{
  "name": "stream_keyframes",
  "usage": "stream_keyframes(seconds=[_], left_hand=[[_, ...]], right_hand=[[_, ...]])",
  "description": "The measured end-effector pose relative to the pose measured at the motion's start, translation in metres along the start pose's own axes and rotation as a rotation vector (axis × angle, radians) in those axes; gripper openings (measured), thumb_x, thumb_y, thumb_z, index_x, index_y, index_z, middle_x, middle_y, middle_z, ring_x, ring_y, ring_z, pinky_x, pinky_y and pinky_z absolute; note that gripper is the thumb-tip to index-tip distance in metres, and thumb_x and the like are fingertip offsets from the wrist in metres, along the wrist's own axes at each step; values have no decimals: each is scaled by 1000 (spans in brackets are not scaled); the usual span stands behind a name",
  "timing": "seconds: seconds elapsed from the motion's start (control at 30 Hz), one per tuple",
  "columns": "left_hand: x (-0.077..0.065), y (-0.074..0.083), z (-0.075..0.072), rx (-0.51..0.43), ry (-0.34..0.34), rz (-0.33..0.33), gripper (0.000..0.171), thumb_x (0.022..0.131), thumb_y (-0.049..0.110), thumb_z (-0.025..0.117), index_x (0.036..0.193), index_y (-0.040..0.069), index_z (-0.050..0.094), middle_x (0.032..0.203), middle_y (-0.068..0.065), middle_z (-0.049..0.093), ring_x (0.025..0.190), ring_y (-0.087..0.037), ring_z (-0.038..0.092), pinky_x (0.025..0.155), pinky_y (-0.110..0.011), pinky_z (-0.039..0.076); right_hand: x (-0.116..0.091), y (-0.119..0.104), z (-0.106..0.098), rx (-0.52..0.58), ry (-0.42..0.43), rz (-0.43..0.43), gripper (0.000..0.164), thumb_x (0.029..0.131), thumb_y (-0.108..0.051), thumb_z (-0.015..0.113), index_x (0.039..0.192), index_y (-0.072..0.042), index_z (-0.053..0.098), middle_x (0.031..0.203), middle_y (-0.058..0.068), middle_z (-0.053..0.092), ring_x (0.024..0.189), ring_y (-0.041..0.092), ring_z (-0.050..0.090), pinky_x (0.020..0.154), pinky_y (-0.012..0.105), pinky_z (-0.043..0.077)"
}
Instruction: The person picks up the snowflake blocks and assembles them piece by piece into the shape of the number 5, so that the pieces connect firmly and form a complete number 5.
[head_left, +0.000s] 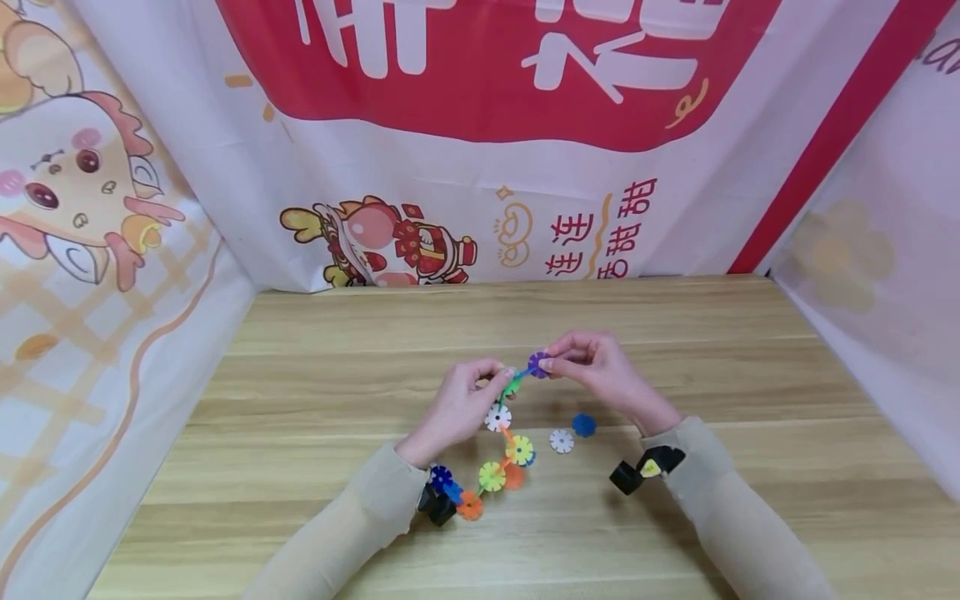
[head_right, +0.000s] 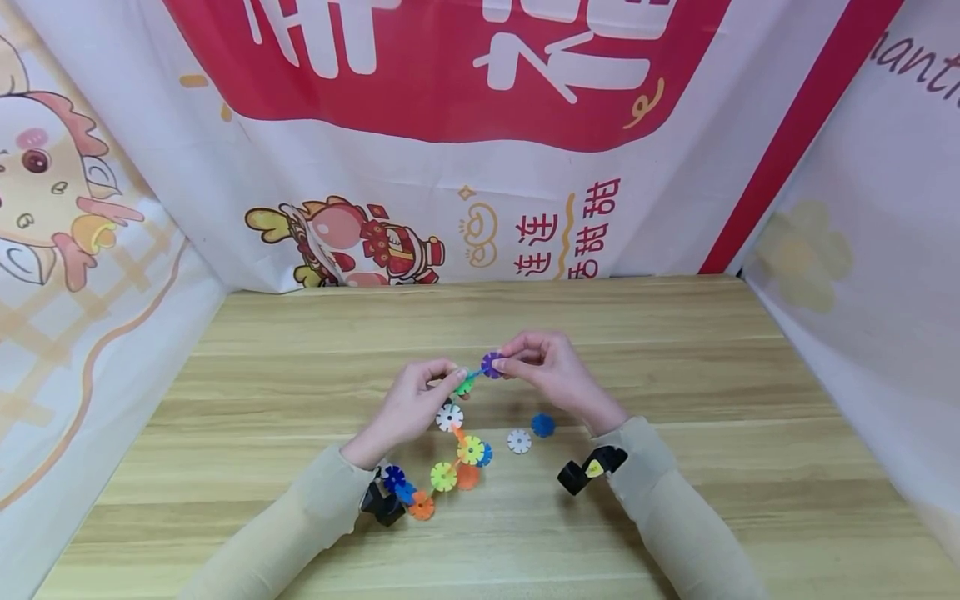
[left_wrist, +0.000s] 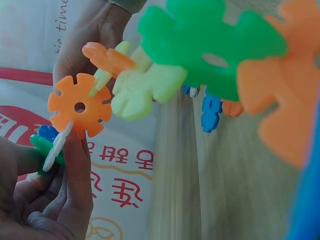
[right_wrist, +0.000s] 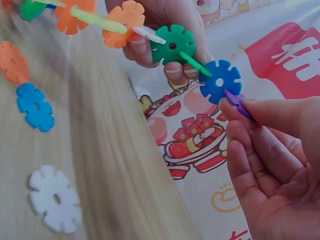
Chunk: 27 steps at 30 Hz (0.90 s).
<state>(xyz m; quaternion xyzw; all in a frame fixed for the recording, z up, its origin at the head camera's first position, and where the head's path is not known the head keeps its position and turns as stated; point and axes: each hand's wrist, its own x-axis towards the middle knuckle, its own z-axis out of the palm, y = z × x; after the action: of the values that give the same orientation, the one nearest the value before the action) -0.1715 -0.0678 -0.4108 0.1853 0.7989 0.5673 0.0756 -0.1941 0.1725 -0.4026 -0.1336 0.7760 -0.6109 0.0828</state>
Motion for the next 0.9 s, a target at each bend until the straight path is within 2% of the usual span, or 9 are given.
stream_keyframes(seconds=[0.1, 0.2, 0.3, 0.4, 0.5, 0.57, 0.7, 0.8, 0.9], left_hand=[[0, -1, 0, 5, -7, -3, 25, 106, 25, 58, 94, 8, 70, 84, -9, 68, 51, -9, 45, 44, -23, 37], [0, -1, 0, 5, -13, 7, 25, 106, 26, 58, 94, 8, 70, 81, -10, 66, 50, -9, 44, 44, -23, 37], [-1, -1, -1, 3, -22, 21, 25, 106, 27, 57, 94, 9, 70, 77, -7, 63, 52, -11, 46, 45, -23, 39], [-2, -1, -2, 1, -35, 28, 25, 106, 28, 58, 94, 9, 71, 75, -7, 63, 54, -13, 49, 46, -24, 41], [-3, -2, -3, 8, -41, 19, 25, 105, 28, 59, 95, 10, 72, 77, -6, 66, 59, -15, 56, 53, -29, 50], [-4, -1, -4, 7, -47, 10, 24, 105, 27, 59, 96, 9, 72, 81, -5, 68, 66, -17, 63, 63, -37, 57], [-6, -1, -4, -16, -77, -25, 22, 106, 27, 58, 104, 8, 68, 86, -4, 73, 76, -24, 70, 76, -51, 59], [-6, 1, -4, -32, -100, -46, 23, 106, 30, 58, 110, 8, 63, 88, -7, 74, 80, -31, 71, 79, -52, 58], [-5, 3, -5, 2, -76, -30, 25, 106, 32, 58, 113, 9, 63, 92, -5, 73, 86, -28, 71, 80, -46, 58]], right_hand=[[0, 3, 0, -3, 2, 6, 16, 96, -13, 74, 105, -1, 70, 98, 11, 75, 93, 34, 70, 87, 36, 57], [1, 4, -1, 0, 12, 12, 17, 96, -15, 74, 105, -2, 71, 99, 11, 75, 95, 37, 69, 87, 37, 57], [2, 3, -1, 13, 14, 6, 19, 96, -18, 75, 107, -3, 73, 101, 11, 74, 98, 42, 67, 89, 44, 56], [2, 2, -1, 19, 20, -11, 21, 96, -20, 75, 109, -4, 75, 103, 11, 74, 97, 40, 67, 90, 51, 55], [3, 1, 0, 21, 26, -13, 23, 94, -23, 78, 110, -6, 76, 103, 10, 74, 97, 37, 67, 90, 53, 54], [3, 0, 0, 19, 34, -3, 25, 92, -24, 80, 109, -8, 76, 103, 10, 75, 97, 37, 68, 91, 54, 54], [4, -2, 3, 10, 60, 11, 27, 89, -28, 82, 107, -10, 75, 100, 9, 75, 96, 35, 69, 92, 54, 53], [5, -4, 6, -3, 62, -2, 26, 89, -28, 82, 106, -10, 75, 98, 8, 75, 94, 32, 69, 91, 53, 54], [5, -6, 10, -8, 44, -26, 21, 90, -24, 81, 105, -10, 75, 96, 8, 75, 92, 31, 69, 89, 53, 55]])
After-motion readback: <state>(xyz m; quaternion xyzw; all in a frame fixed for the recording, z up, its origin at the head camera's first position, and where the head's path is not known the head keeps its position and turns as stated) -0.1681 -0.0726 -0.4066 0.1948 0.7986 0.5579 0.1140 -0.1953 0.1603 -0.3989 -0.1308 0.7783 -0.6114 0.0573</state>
